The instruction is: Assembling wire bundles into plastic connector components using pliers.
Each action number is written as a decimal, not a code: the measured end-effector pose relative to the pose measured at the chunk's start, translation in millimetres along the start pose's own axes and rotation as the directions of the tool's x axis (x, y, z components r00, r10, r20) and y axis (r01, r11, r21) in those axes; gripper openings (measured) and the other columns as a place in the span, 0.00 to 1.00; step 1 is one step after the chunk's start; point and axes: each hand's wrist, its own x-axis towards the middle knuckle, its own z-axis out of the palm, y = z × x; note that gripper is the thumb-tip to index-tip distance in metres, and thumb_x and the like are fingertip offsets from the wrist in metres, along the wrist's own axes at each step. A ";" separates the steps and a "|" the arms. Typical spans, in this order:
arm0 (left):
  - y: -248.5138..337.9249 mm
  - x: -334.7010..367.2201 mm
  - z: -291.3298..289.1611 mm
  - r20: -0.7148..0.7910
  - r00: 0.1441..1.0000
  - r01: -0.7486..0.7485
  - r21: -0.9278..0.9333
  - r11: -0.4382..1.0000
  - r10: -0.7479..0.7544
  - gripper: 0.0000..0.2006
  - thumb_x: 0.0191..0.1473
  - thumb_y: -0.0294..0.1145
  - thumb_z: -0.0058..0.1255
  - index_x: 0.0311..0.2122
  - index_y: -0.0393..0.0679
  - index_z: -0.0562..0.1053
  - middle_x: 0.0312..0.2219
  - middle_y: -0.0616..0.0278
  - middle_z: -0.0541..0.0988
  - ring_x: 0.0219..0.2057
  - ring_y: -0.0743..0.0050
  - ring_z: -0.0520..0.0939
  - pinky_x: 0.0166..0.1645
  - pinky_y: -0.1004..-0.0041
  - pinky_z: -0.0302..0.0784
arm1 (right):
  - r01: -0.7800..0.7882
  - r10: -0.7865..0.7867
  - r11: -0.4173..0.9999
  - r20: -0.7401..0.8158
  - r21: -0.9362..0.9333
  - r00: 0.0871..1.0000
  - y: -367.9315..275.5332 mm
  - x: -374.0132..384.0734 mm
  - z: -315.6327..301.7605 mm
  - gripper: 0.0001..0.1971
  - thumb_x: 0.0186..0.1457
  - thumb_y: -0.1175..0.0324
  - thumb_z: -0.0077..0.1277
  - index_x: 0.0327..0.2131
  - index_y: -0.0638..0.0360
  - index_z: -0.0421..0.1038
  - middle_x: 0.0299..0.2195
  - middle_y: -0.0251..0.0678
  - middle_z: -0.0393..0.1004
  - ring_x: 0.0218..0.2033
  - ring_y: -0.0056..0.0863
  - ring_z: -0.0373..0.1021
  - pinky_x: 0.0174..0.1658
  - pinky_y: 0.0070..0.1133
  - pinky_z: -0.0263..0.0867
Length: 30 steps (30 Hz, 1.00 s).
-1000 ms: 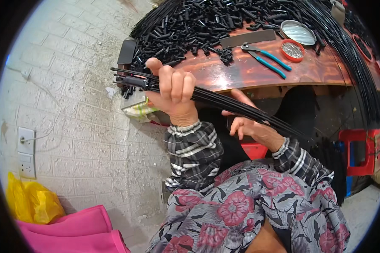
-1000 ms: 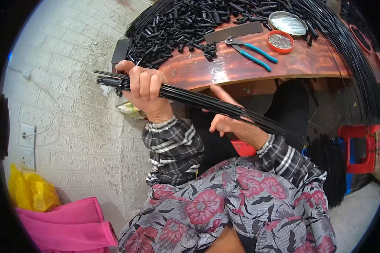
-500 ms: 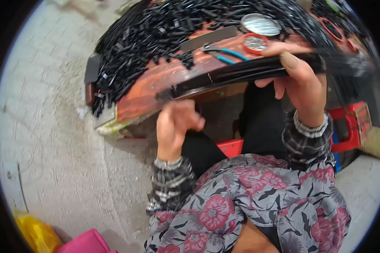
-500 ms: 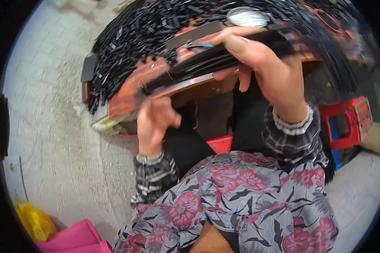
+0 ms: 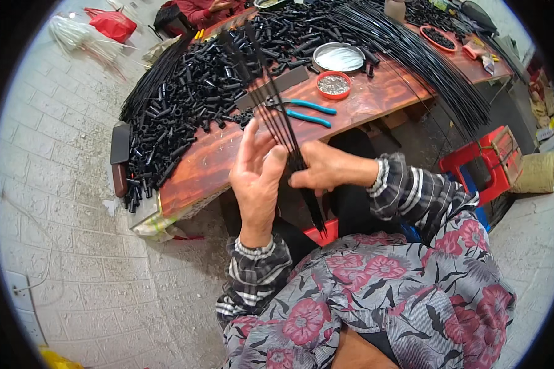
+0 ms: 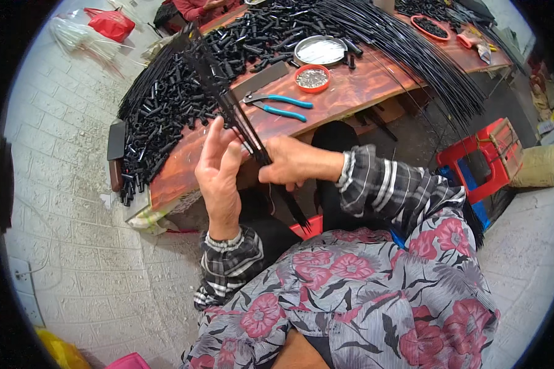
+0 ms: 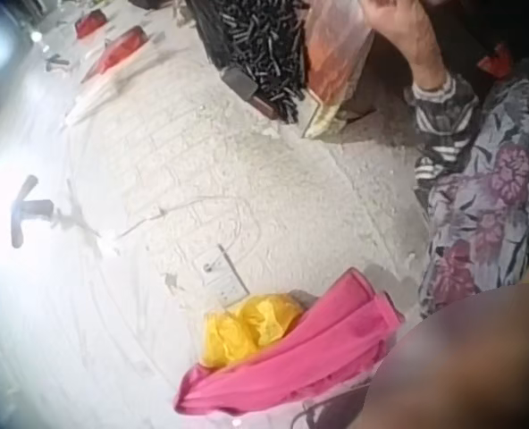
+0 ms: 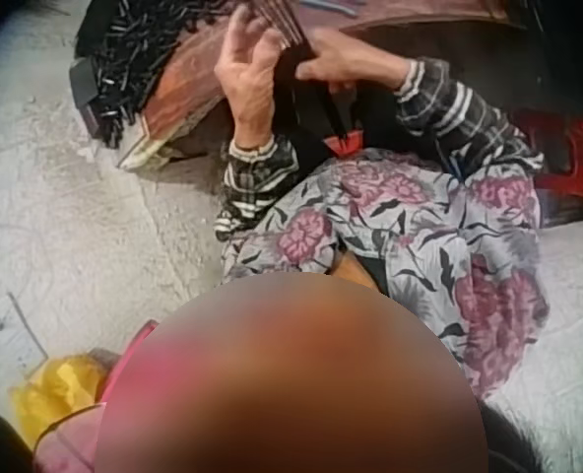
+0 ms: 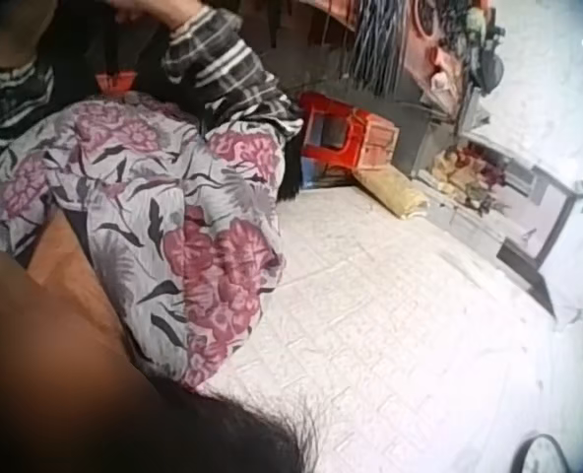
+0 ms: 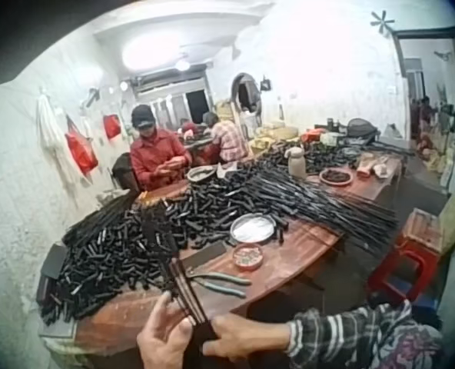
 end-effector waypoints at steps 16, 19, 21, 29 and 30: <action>-32.6 43.9 11.7 0.009 0.999 -0.037 -0.071 0.997 0.038 0.23 0.53 0.29 0.44 0.52 0.37 0.55 0.27 0.70 0.67 0.23 0.88 0.66 0.27 0.87 0.63 | 0.295 -0.299 0.954 -0.191 -0.050 0.935 0.1 24.8 -63.1 0.12 0.46 0.66 0.51 0.31 0.65 0.71 0.17 0.31 0.69 0.17 0.15 0.64 0.20 0.15 0.60; -32.2 42.2 11.2 0.072 0.997 -0.006 -0.089 0.996 0.012 0.24 0.53 0.29 0.42 0.54 0.37 0.52 0.28 0.69 0.68 0.24 0.87 0.67 0.28 0.86 0.64 | 0.426 -0.324 0.889 -0.431 0.166 0.843 -31.9 29.0 -83.9 0.11 0.45 0.70 0.53 0.34 0.65 0.72 0.20 0.31 0.72 0.15 0.11 0.63 0.17 0.08 0.58; -33.8 42.0 9.3 0.107 0.994 0.032 -0.071 0.997 -0.024 0.24 0.53 0.29 0.42 0.55 0.37 0.52 0.28 0.69 0.68 0.24 0.87 0.67 0.28 0.86 0.64 | 0.482 -0.343 0.853 -0.480 0.203 0.808 -35.2 39.2 -86.1 0.12 0.44 0.71 0.54 0.34 0.65 0.72 0.19 0.31 0.72 0.14 0.11 0.63 0.17 0.07 0.57; -26.4 36.8 12.4 0.263 0.961 0.104 -0.074 0.992 -0.081 0.13 0.54 0.33 0.42 0.41 0.35 0.64 0.27 0.64 0.70 0.25 0.82 0.70 0.31 0.81 0.67 | 0.444 -0.319 0.777 -0.330 0.446 0.889 -45.4 41.5 -88.6 0.12 0.42 0.74 0.55 0.33 0.68 0.71 0.17 0.32 0.71 0.11 0.10 0.61 0.12 0.06 0.54; -24.8 37.2 13.1 0.265 0.961 0.106 -0.071 0.992 -0.084 0.13 0.54 0.33 0.42 0.41 0.35 0.64 0.27 0.64 0.70 0.25 0.82 0.70 0.31 0.81 0.67 | 0.450 -0.332 0.769 -0.318 0.454 0.888 -45.6 40.7 -88.2 0.11 0.42 0.74 0.55 0.32 0.68 0.72 0.16 0.32 0.70 0.10 0.09 0.61 0.12 0.06 0.53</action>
